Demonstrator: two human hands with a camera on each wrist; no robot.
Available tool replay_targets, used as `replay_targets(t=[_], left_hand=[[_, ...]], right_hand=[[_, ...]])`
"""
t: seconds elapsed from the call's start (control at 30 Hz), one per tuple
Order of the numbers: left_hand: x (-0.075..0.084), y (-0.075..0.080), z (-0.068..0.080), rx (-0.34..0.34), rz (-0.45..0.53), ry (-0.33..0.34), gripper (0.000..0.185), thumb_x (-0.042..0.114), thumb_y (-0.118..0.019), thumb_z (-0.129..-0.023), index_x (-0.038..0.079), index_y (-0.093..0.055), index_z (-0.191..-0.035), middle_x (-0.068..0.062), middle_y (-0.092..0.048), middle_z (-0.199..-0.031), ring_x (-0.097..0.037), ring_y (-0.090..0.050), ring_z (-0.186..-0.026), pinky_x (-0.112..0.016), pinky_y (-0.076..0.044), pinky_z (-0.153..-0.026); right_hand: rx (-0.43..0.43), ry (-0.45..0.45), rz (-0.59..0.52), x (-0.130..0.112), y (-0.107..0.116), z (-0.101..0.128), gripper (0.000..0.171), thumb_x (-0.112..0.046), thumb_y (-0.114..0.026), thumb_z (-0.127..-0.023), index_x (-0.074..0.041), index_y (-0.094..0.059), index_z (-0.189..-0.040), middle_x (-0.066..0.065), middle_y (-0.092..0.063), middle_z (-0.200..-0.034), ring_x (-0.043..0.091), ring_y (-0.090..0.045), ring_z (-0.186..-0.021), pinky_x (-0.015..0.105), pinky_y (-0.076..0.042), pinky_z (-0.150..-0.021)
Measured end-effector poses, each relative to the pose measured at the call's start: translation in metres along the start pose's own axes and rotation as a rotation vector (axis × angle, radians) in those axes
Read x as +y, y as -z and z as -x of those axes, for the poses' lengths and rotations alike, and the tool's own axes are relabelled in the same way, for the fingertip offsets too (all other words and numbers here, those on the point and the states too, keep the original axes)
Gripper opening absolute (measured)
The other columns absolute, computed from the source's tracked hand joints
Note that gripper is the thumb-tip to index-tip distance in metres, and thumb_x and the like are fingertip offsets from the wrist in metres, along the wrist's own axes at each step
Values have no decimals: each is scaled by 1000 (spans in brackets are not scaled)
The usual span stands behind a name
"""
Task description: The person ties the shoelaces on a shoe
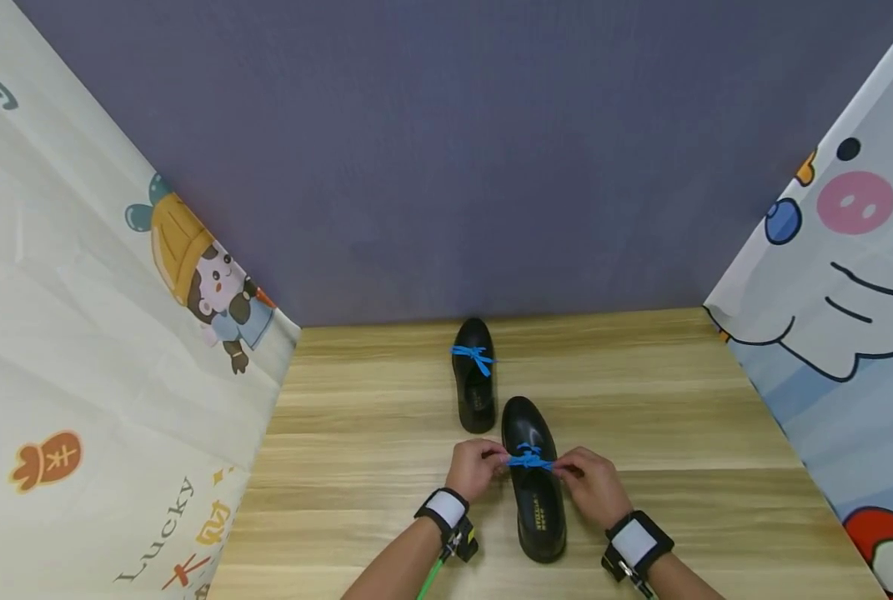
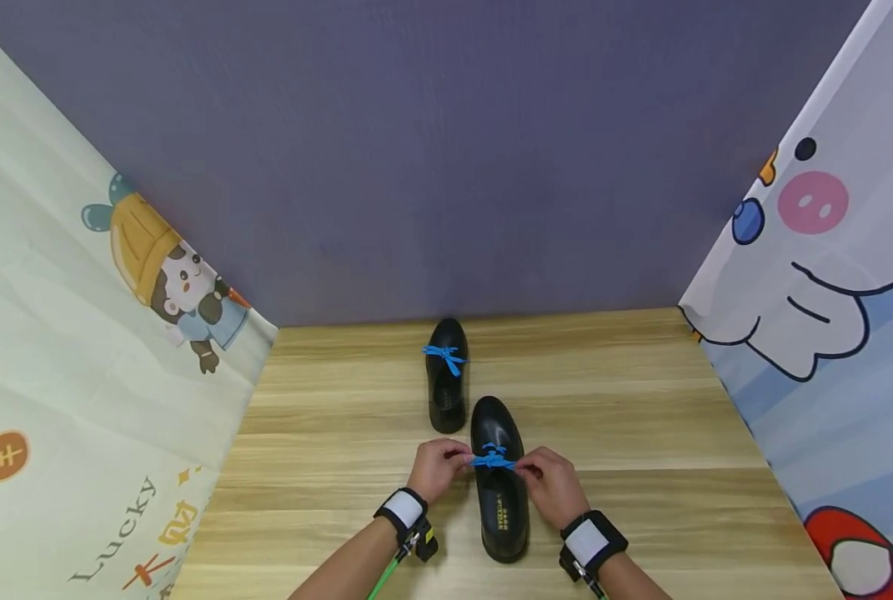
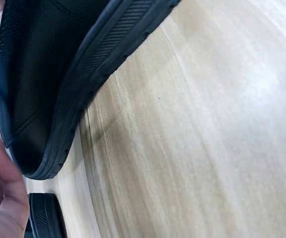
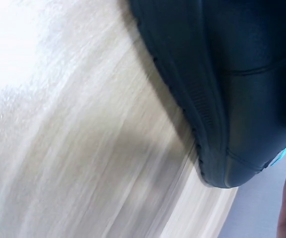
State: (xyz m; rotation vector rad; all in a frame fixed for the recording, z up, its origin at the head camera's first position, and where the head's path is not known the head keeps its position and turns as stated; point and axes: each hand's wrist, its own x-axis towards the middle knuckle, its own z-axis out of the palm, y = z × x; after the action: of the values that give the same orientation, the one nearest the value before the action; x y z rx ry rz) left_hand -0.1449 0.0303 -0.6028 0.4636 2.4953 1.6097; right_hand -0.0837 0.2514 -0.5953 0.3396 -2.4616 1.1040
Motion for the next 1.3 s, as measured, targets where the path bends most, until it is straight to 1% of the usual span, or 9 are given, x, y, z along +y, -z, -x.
replay_targets(t=[0.2,0.47,0.6,0.73,0.87,0.97,1.13,1.2,1.3], left_hand=[[-4,1,0,77,-163,-112,7,3,-74,-87,4,-77,-81,-2,-69,-75,-7,-60,-69,-20,-50,-66],[-11,1,3,139,-318,-231,7,0,-78,-82,5,-76,-77,-2,-69,-72,-10,-62,-66,-20,-50,-63],[-12,0,4,158,-356,-262,10,-3,-78,-80,5,-74,-74,-1,-68,-69,-10,-61,-64,-20,-49,-61],[-12,0,5,166,-347,-256,9,-1,-78,-80,5,-75,-75,0,-67,-70,-9,-61,-65,-20,-49,-62],[-12,-1,8,123,-296,-249,4,5,-78,-84,7,-78,-81,0,-70,-77,-10,-65,-72,-20,-51,-68],[-10,0,9,68,-277,-237,6,8,-77,-87,7,-78,-92,-2,-71,-89,-13,-67,-81,-23,-53,-74],[-2,3,7,-12,-225,-203,20,11,-67,-97,6,-72,-115,-6,-67,-107,-15,-65,-94,-24,-54,-78],[1,2,4,-43,-185,-211,20,13,-63,-99,7,-71,-117,-4,-67,-108,-12,-64,-95,-22,-54,-77],[5,-1,1,-77,-153,-241,17,16,-66,-98,7,-72,-111,-2,-67,-104,-8,-64,-92,-19,-53,-75]], right_hand=[[-4,7,14,4,1,1,30,17,-81,-67,-8,-71,-78,-3,-67,-78,2,-59,-70,12,-45,-62],[-23,-23,50,6,2,2,32,19,-80,-67,-10,-70,-76,-5,-65,-77,7,-61,-69,24,-50,-61],[-37,-35,64,9,2,2,34,20,-78,-67,-11,-69,-75,-7,-64,-77,8,-61,-70,28,-52,-61],[-41,7,79,14,3,2,32,18,-80,-66,-10,-69,-76,-6,-65,-77,7,-62,-70,25,-51,-62],[-51,101,69,19,5,1,31,15,-84,-64,-9,-72,-79,2,-68,-86,12,-65,-75,18,-50,-65],[-69,140,49,18,7,-1,31,15,-83,-66,-8,-74,-84,6,-66,-96,15,-64,-82,17,-48,-68],[-94,75,0,7,7,-8,31,13,-77,-74,-6,-73,-98,1,-57,-93,9,-55,-81,22,-47,-65],[-118,48,-28,2,4,-12,28,8,-78,-79,-4,-72,-104,0,-57,-90,7,-54,-78,24,-48,-62],[-164,33,-59,-4,-3,-17,26,-2,-79,-83,-3,-72,-108,-2,-58,-87,6,-53,-75,25,-48,-61]])
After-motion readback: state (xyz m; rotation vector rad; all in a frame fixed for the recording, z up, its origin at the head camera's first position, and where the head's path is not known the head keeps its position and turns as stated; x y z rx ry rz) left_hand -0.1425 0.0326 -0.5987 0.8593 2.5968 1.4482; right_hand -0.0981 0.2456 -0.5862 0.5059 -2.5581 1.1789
